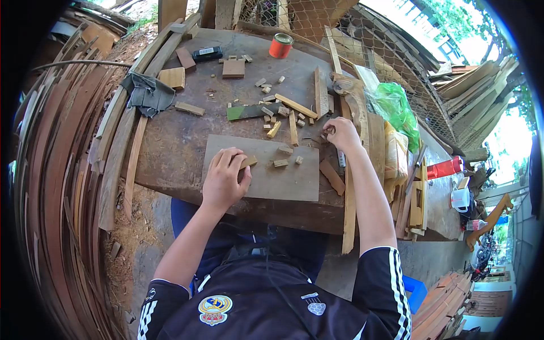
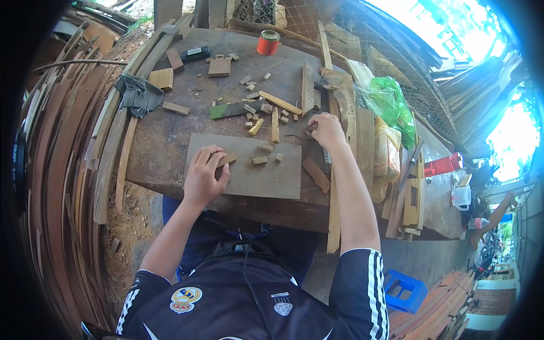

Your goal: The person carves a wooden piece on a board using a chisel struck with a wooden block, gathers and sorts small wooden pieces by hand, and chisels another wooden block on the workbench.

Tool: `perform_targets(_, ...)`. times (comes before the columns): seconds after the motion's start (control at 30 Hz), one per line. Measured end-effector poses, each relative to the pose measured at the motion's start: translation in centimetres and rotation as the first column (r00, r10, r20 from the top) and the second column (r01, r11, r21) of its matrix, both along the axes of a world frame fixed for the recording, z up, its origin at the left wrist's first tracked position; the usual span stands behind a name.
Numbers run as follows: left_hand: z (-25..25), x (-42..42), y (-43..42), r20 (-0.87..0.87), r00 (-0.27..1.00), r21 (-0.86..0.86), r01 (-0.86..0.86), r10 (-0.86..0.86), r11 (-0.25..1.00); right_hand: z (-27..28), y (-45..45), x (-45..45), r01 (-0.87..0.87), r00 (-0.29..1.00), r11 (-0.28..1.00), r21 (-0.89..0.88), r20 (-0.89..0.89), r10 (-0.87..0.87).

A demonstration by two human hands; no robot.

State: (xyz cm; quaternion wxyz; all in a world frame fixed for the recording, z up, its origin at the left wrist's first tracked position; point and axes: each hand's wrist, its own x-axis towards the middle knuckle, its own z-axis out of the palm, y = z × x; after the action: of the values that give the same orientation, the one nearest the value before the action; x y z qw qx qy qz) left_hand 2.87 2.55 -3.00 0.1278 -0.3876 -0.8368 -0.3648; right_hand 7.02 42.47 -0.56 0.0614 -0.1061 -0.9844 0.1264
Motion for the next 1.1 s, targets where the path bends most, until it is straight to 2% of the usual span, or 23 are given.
perform_targets(0.13, 0.2, -0.1, -0.1, 0.0, 1.0, 0.012, -0.003, 0.003, 1.0, -0.1, 1.2, -0.2, -0.026, 0.999, 0.998, -0.054, -0.029, 0.024)
perform_targets(0.23, 0.3, 0.0, 0.0, 0.014, 1.0, 0.024, 0.0, 0.0, 1.0, -0.1, 1.5, -0.1, 0.061, 0.998, 0.992, -0.11, 0.025, -0.059)
perform_targets(0.4, 0.4, 0.0, -0.2, 0.014, 1.0, 0.035, 0.001, -0.002, 0.999, 0.1, 1.3, -0.5, 0.113, 0.994, 0.992, -0.063, 0.015, -0.112)
perform_targets(0.5, 0.4, 0.0, -0.3, 0.015, 1.0, 0.055, 0.013, -0.014, 0.998, 0.2, 0.8, -0.7, 0.089, 0.996, 0.994, 0.071, -0.001, -0.089)
perform_targets(0.6, 0.4, 0.6, -0.5, 0.031, 0.999, 0.081, 0.01, -0.012, 0.997, -0.8, 0.7, -0.8, 0.06, 0.997, 0.99, 0.127, -0.05, -0.054)
perform_targets(0.7, 2.9, 3.3, -0.7, -0.094, 0.99, 0.075, -0.103, 0.11, 0.992, -0.7, 1.2, -0.6, 0.057, 0.998, 0.998, 0.011, -0.037, -0.056)
perform_targets(0.73, 3.9, 4.2, -0.8, -0.045, 0.997, 0.109, -0.052, 0.058, 0.993, -0.4, 1.4, -0.4, 0.03, 0.999, 0.995, -0.092, -0.041, -0.033)
perform_targets(0.8, 5.5, 5.9, -0.8, 0.047, 0.998, 0.184, 0.033, -0.042, 0.982, 0.3, 1.0, 0.3, 0.057, 0.988, 0.985, -0.162, -0.13, -0.079)
perform_targets(0.83, 5.8, 6.6, -0.6, 0.278, 0.945, 0.284, 0.091, -0.173, 0.954, 0.8, 0.5, 0.5, 0.062, 0.981, 0.978, -0.198, -0.17, -0.097)
perform_targets(0.87, 6.0, 7.3, -0.4, 0.476, 0.823, 0.393, 0.116, -0.309, 0.912, 1.7, -0.4, 0.8, 0.134, 0.974, 0.958, -0.253, -0.144, -0.175)
perform_targets(0.9, 6.0, 7.9, -0.2, 0.622, 0.645, 0.501, 0.109, -0.444, 0.859, 2.6, -1.4, 1.2, 0.129, 0.978, 0.935, -0.331, -0.114, -0.175)
perform_targets(0.93, 4.7, 8.3, 0.5, 0.745, 0.397, 0.573, 0.031, -0.536, 0.819, 3.9, -3.0, 1.7, 0.124, 0.982, 0.905, -0.406, -0.084, -0.172)
perform_targets(0.97, 4.4, 8.2, 1.2, 0.778, 0.167, 0.626, -0.141, -0.605, 0.767, 5.1, -4.7, 2.2, 0.121, 0.985, 0.869, -0.48, -0.051, -0.166)
perform_targets(1.0, 4.3, 7.9, 1.9, 0.737, -0.061, 0.624, -0.322, -0.673, 0.712, 6.1, -6.9, 3.0, 0.023, 0.995, 0.828, -0.56, -0.071, -0.075)
perform_targets(1.03, 4.4, 7.6, 2.7, 0.624, -0.269, 0.565, -0.493, -0.733, 0.662, 6.9, -9.3, 3.9, -0.07, 0.995, 0.77, -0.635, -0.098, 0.009)
perform_targets(1.07, 5.2, 6.9, 3.6, 0.627, -0.337, 0.5, -0.517, -0.702, 0.695, 7.8, -11.4, 4.4, -0.128, 0.991, 0.782, -0.609, -0.103, 0.082)
perform_targets(1.1, 5.0, 6.2, 4.7, 0.616, -0.34, 0.481, -0.551, -0.71, 0.682, 8.2, -12.8, 4.3, -0.168, 0.985, 0.821, -0.545, -0.118, 0.124)
